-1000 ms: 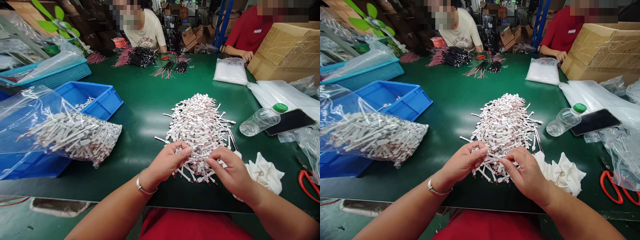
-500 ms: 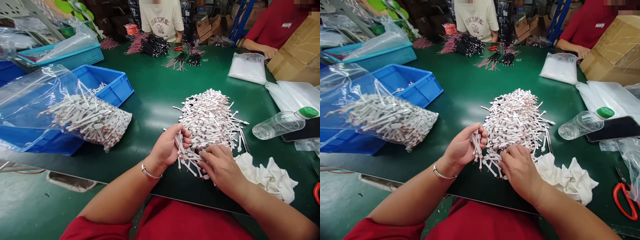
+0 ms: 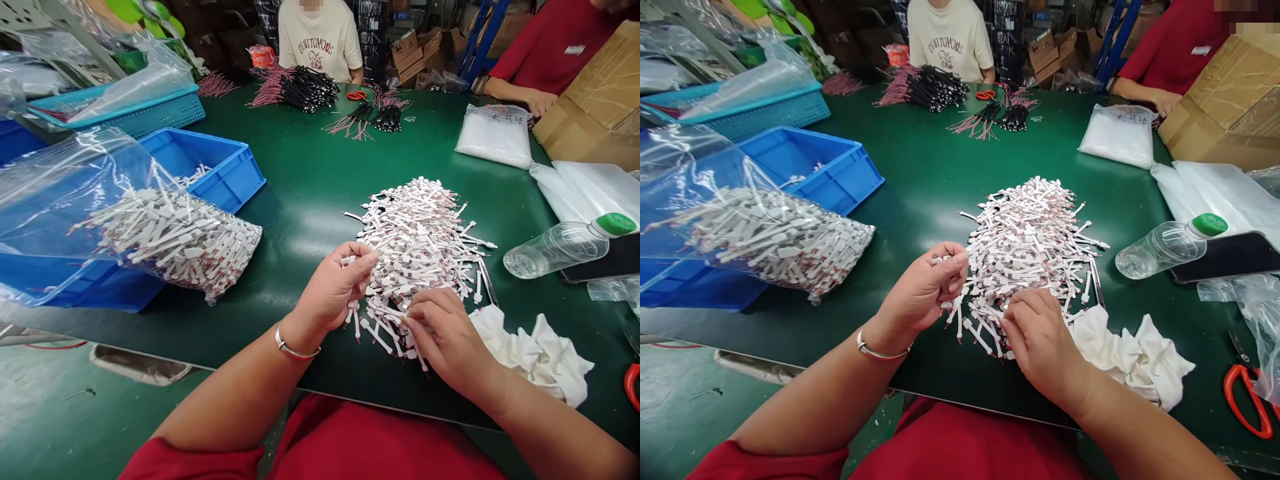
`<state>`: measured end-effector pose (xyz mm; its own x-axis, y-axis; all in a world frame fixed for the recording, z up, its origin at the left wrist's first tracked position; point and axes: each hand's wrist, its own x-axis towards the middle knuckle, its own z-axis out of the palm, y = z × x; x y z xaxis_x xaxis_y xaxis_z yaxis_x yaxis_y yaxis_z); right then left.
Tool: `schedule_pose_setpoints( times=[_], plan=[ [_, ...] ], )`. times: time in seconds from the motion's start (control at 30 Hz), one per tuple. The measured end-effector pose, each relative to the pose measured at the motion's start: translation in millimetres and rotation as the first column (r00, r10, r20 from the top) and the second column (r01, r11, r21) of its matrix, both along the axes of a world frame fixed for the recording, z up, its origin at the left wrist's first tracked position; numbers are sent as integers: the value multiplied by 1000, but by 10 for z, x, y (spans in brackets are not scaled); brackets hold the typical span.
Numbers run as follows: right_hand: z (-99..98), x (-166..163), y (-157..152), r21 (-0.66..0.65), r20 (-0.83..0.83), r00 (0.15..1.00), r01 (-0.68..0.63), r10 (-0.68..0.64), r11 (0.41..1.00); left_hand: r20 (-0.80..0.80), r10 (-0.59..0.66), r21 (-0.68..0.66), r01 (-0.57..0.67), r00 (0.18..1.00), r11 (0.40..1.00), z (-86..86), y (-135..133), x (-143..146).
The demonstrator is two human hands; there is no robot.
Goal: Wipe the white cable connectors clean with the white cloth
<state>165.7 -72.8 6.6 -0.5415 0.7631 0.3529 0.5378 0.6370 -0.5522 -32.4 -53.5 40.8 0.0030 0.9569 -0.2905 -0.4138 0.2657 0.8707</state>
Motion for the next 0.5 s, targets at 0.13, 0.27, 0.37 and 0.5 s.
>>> schedule_pose_setpoints(
  times=[0.13, 0.27, 0.37, 0.5],
  plan=[
    [95, 161, 39, -260, -225, 971, 18, -79, 966, -170, -79, 32, 85, 982, 996, -21, -16, -10],
    [162, 270, 77, -533, -397, 900, -68, -178, 843, -238, -280, 33, 295, 930, 955, -17, -47, -1],
    [191, 276, 85, -626, -457, 859, -129, -229, 769, -242, -397, 48, 420, 885, 906, -3, -90, 29],
    [200, 255, 61, -701, -457, 837, -132, -300, 700, -344, -363, 116, 423, 866, 899, -23, -121, 72]
  ],
)
